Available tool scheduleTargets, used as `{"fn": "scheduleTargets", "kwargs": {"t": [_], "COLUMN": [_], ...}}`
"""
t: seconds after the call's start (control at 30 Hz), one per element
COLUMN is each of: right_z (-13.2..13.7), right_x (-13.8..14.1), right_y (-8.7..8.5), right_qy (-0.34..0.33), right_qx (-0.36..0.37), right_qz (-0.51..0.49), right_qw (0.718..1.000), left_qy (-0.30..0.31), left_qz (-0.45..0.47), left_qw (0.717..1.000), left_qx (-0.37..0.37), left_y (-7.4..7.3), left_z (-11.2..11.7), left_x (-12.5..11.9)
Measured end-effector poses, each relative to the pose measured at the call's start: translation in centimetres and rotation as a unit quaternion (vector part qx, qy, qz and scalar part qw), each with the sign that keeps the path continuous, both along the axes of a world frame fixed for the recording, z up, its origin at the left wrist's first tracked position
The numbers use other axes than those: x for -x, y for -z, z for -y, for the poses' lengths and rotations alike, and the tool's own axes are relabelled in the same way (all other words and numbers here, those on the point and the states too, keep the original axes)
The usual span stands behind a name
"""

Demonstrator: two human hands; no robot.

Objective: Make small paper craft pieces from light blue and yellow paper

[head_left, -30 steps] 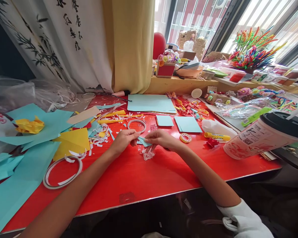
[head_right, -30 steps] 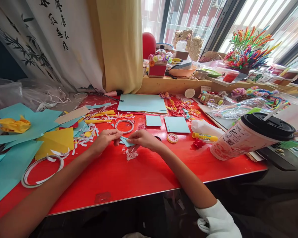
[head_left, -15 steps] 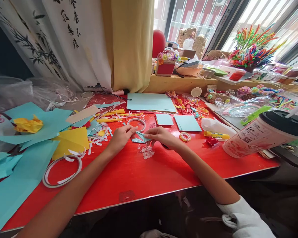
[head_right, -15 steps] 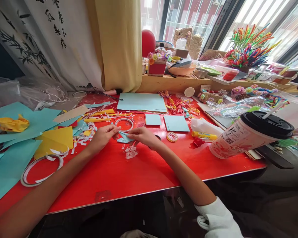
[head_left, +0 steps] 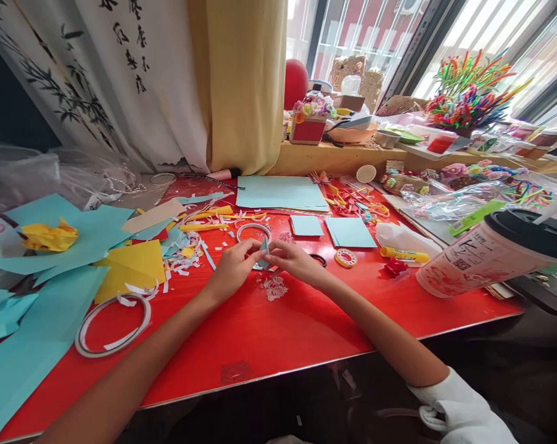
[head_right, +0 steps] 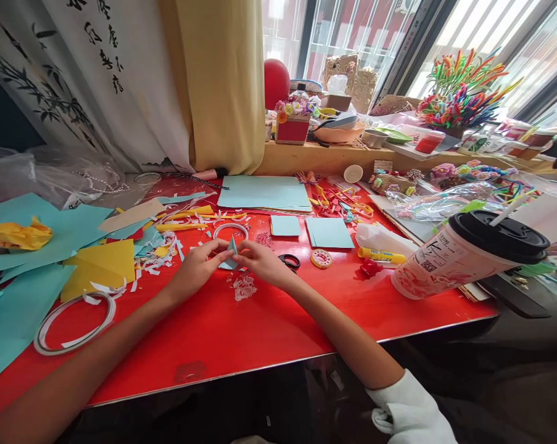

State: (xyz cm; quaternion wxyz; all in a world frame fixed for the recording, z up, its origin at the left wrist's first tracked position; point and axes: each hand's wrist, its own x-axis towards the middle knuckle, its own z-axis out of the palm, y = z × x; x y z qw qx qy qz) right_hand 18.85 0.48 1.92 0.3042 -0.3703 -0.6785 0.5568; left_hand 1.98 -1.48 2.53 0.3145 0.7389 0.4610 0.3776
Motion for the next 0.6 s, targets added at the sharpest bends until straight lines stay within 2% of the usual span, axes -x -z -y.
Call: {"fn": "scheduleTargets", "kwargs": {"t": [0.1,0.3,0.43,0.6], "right_z": [-0.1,0.2,0.4,0.4], "right_x": [-0.1,0.1,0.2,0.1], "right_y": [-0.2,-1.3,-1.2,-1.1], "right_qy": [0.010,0.043,0.052,0.069], "right_qx": [-0.030,0.033,0.035,0.050], "right_qz": [0.013,-0.084,-0.124,-0.162], "right_qw": [0.999,0.995,0.990,0.983], "left_qy": [-0.001,0.000,0.003,0.035], "left_qz": [-0.016,-0.050,0.011,0.092], "left_qw": [0.999,0.996,1.000,0.993], "left_qx": [-0.032,-0.069,-0.005,0.067], "left_y": [-0.1,-0.8,-0.8,-0.6], "left_z": [-0.2,0.0,0.2,-0.1], "left_x": [0.4,0.6,0.3,0.4]}}
